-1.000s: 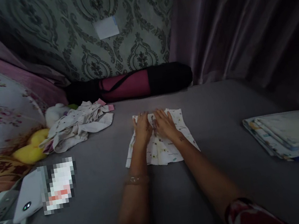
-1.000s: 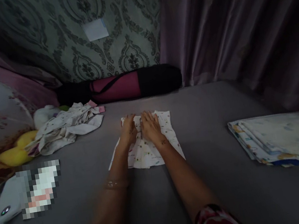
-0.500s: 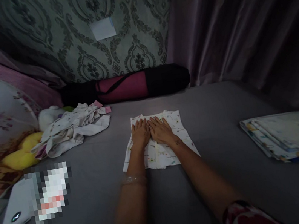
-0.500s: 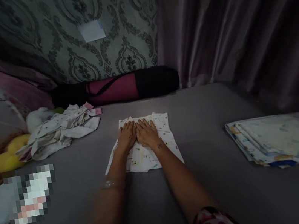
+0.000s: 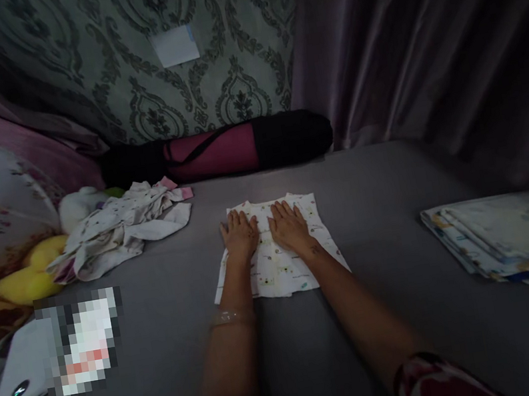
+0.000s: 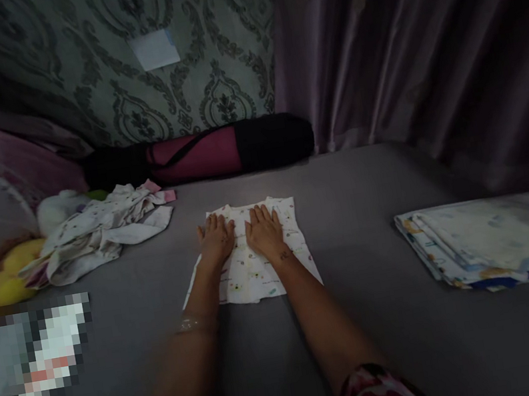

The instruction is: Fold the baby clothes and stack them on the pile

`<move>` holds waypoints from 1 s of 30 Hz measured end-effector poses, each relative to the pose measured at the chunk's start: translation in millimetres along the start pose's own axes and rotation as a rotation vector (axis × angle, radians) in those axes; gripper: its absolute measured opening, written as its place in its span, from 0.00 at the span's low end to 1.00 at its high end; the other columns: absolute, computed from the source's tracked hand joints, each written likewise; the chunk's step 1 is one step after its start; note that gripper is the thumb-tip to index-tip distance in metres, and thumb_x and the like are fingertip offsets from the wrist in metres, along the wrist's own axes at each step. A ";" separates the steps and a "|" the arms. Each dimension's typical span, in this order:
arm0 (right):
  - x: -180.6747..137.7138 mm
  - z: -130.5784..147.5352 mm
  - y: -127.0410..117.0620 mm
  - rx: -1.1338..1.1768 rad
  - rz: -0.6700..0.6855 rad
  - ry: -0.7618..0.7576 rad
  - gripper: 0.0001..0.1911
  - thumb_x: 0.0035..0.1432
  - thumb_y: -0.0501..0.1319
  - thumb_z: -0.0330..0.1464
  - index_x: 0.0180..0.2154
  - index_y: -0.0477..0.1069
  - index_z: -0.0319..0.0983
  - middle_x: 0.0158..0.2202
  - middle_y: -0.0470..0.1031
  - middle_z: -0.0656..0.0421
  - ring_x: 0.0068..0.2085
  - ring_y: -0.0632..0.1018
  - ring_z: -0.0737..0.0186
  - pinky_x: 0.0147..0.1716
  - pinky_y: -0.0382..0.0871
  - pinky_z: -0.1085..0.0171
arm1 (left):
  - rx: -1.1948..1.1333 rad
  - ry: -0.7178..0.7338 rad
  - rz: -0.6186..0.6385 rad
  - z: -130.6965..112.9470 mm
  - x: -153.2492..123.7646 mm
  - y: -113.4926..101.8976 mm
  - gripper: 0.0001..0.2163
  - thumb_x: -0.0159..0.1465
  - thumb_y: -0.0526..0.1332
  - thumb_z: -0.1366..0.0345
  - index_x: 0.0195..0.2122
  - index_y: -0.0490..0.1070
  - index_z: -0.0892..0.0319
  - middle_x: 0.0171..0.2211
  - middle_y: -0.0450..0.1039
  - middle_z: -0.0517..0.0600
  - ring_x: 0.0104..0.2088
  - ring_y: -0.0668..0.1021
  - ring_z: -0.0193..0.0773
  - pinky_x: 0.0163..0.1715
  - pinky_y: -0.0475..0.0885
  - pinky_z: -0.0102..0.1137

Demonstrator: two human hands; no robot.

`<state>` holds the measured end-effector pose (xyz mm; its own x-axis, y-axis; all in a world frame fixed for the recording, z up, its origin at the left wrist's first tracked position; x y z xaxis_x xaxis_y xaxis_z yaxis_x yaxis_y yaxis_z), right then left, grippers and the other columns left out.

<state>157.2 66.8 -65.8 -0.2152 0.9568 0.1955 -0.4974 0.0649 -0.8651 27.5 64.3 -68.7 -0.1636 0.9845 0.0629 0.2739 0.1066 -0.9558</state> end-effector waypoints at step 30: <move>-4.8 -78.8 -28.6 -0.216 -0.059 0.395 0.32 0.68 0.44 0.38 0.66 0.52 0.24 0.69 0.49 0.40 0.68 0.51 0.45 0.64 0.41 0.46 | 0.047 -0.118 -0.100 31.2 -8.1 -10.6 0.26 0.69 0.42 0.60 0.65 0.57 0.64 0.66 0.57 0.63 0.66 0.58 0.55 0.63 0.46 0.61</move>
<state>238.6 82.6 -78.5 0.1669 0.9816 0.0925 -0.3036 0.1404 -0.9424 -3.6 50.9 -68.1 -0.2985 0.9460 0.1266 0.2064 0.1935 -0.9591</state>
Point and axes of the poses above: each hand's wrist, its own x-axis towards the middle knuckle, its own y-axis out of the palm, z = x × y, the point moved 10 cm from there along x, towards the middle knuckle
